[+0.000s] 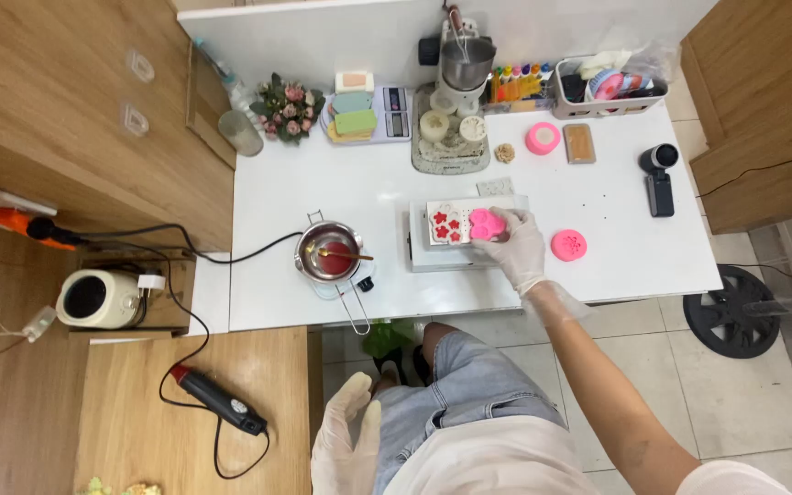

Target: The person stirs red melted wax in a metal pitcher on a small hot plate, uses a heat gun to warm silicone flower-shaped molds on a scale, then spoons and pours the red wax from the pitcher into the mold cavities. At the end they take a pink silicone mold from a storage shelf and carry it back to the work table.

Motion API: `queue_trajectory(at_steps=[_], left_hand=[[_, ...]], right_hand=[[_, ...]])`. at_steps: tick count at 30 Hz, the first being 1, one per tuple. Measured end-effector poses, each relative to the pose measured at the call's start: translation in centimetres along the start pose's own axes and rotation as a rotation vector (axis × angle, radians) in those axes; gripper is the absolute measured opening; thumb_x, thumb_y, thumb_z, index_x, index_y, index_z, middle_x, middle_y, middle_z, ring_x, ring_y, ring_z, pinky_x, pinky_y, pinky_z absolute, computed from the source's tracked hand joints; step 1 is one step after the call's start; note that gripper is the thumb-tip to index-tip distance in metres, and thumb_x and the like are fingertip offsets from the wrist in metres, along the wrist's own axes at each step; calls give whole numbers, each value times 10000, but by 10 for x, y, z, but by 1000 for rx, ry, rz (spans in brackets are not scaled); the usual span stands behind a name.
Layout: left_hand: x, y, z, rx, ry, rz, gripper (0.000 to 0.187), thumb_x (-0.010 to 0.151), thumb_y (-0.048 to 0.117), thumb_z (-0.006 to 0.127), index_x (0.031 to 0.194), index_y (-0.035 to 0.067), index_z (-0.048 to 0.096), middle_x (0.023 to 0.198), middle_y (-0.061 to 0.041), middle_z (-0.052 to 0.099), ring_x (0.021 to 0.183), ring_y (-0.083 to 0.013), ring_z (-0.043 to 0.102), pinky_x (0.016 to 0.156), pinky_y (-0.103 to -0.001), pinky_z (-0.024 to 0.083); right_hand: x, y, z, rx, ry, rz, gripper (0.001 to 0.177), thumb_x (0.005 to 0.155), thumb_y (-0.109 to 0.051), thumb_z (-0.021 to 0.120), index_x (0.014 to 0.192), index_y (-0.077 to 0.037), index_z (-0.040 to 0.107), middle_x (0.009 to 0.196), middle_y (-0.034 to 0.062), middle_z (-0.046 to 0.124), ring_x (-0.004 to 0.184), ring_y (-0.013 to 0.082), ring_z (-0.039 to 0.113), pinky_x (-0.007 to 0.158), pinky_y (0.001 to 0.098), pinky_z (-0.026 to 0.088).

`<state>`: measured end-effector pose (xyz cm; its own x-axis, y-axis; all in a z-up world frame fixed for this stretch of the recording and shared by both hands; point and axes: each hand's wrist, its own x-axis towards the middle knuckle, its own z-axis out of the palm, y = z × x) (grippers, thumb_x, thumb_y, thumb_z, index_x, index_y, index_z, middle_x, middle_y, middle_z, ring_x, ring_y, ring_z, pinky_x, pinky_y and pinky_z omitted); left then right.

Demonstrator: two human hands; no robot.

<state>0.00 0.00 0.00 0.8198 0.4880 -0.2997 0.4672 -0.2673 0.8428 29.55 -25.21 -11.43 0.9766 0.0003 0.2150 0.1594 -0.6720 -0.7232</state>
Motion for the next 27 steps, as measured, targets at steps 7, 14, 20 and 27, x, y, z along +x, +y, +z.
queue_trajectory(at_steps=[7, 14, 20, 27], left_hand=[[-11, -42, 12, -303, 30, -1, 428, 902, 59, 660, 1326, 67, 603, 1280, -66, 688, 1167, -160, 661, 1038, -324, 525], [-15, -77, 10, -234, 296, -58, 380, 930, 146, 690, 1295, 57, 629, 1221, -78, 737, 1120, -172, 701, 997, -316, 537], [48, -200, -39, -64, 906, -126, 376, 952, 236, 705, 1260, 29, 640, 1169, -148, 718, 1063, -272, 695, 929, -381, 532], [130, -226, -78, 345, 848, -430, 653, 853, 539, 800, 1211, 17, 639, 1150, -230, 680, 1054, -409, 658, 905, -493, 509]], right_hand=[[1, 22, 7, -30, -35, 58, 727, 736, -300, 919, 1379, -98, 647, 1178, 123, 642, 919, 192, 686, 861, 307, 584], [2, 48, 16, 213, 190, -155, 767, 901, -197, 914, 1515, -6, 497, 1429, 141, 542, 1077, 171, 580, 896, 298, 539], [-30, 27, -5, 273, 179, -187, 451, 1095, -94, 766, 1487, 5, 565, 1405, 97, 618, 1025, 117, 509, 943, 270, 489], [-69, 9, -23, 364, 130, -217, 279, 1126, -15, 663, 1395, 24, 601, 1290, 60, 664, 1085, 96, 598, 998, 243, 506]])
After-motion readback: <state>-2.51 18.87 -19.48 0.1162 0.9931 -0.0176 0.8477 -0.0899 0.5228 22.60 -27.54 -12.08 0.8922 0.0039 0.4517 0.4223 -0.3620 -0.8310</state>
